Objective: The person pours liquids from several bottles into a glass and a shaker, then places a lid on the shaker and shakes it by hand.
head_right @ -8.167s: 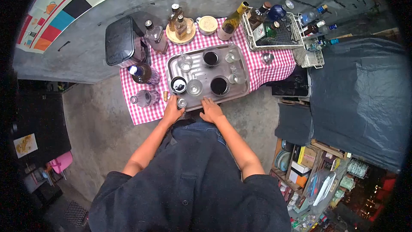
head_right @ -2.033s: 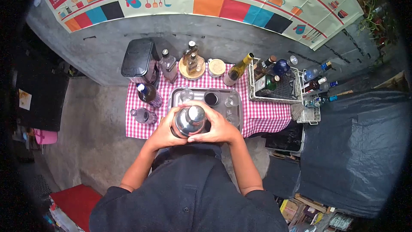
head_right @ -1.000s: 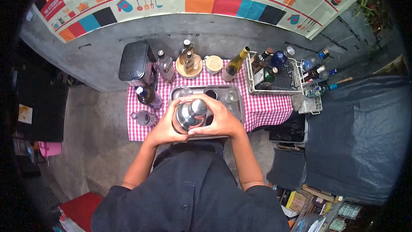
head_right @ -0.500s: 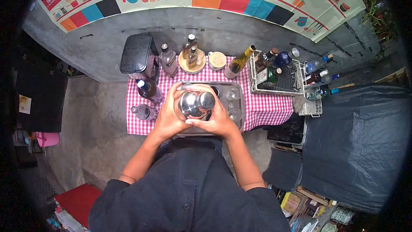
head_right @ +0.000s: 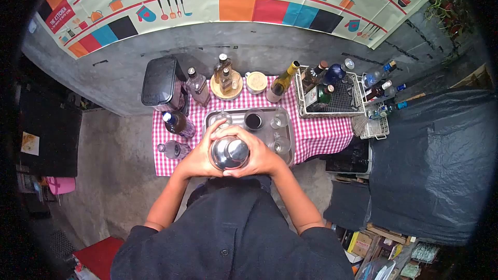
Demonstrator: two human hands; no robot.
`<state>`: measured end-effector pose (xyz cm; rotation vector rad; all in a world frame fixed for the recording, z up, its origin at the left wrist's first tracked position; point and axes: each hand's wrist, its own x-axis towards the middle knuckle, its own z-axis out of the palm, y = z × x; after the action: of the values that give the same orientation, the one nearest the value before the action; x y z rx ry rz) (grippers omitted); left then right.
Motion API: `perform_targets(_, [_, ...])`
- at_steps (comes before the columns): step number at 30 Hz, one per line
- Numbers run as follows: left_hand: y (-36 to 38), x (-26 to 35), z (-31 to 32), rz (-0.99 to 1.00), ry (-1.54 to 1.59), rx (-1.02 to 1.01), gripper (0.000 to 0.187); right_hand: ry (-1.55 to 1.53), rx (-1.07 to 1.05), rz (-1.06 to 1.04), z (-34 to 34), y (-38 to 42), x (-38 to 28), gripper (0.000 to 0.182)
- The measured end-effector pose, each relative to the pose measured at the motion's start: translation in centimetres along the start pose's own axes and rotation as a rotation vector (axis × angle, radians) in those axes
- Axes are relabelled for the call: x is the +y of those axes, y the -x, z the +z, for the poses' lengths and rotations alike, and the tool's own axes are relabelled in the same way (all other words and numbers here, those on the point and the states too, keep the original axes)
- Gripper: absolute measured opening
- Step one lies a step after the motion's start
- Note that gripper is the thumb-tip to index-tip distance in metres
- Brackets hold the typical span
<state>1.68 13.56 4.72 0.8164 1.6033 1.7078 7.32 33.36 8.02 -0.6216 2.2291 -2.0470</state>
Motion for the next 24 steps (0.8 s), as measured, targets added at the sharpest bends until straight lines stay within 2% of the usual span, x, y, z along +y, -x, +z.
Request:
perform_targets(2, [0.2, 0.2, 0.2, -0.074, -0.063, 0.063, 0.125, -0.035, 0.048, 0.002, 0.7, 0.5, 1.5, 0.078])
perform_targets(6, [0.4, -0.2, 1.1, -0.041, -0.218, 0.179, 0.115, -0.112, 0.166, -0.015, 1.3, 0.5, 3.2, 0.074])
perform_targets(10, [-0.1, -0.3, 1.9, -0.022, -0.133, 0.277, 0.106, -0.184, 0.251, -0.057, 1.7, 0.1, 3.5, 0.071])
perform_targets(14, [-0.6, -0.8, 2.5, -0.048, -0.243, 0.372, 0.106, -0.222, 0.357, -0.08, 2.2, -0.3, 3.5, 0.068])
perform_targets(17, [-1.3, -1.0, 2.3, 0.013, -0.225, 0.359, 0.107, -0.261, 0.376, -0.065, 1.6, -0.3, 3.3, 0.07])
perform_targets(20, [-1.7, 0.3, 1.2, 0.051, -0.239, 0.243, 0.111, -0.113, 0.289, -0.068, 0.4, -0.3, 1.5, 0.075])
perform_targets(21, [-1.8, 0.9, 0.9, 0.065, -0.218, 0.175, 0.111, -0.175, 0.207, -0.033, -0.3, -0.2, 0.2, 0.082])
perform_targets(23, [-1.5, 1.0, 0.4, 0.045, -0.124, 0.116, 0.116, -0.082, 0.095, 0.01, -1.3, -0.1, -1.3, 0.097])
perform_targets(24, [-1.3, 0.9, 0.1, 0.05, -0.121, 0.003, 0.117, -0.097, 0.05, -0.019, -1.3, -0.1, -1.2, 0.104])
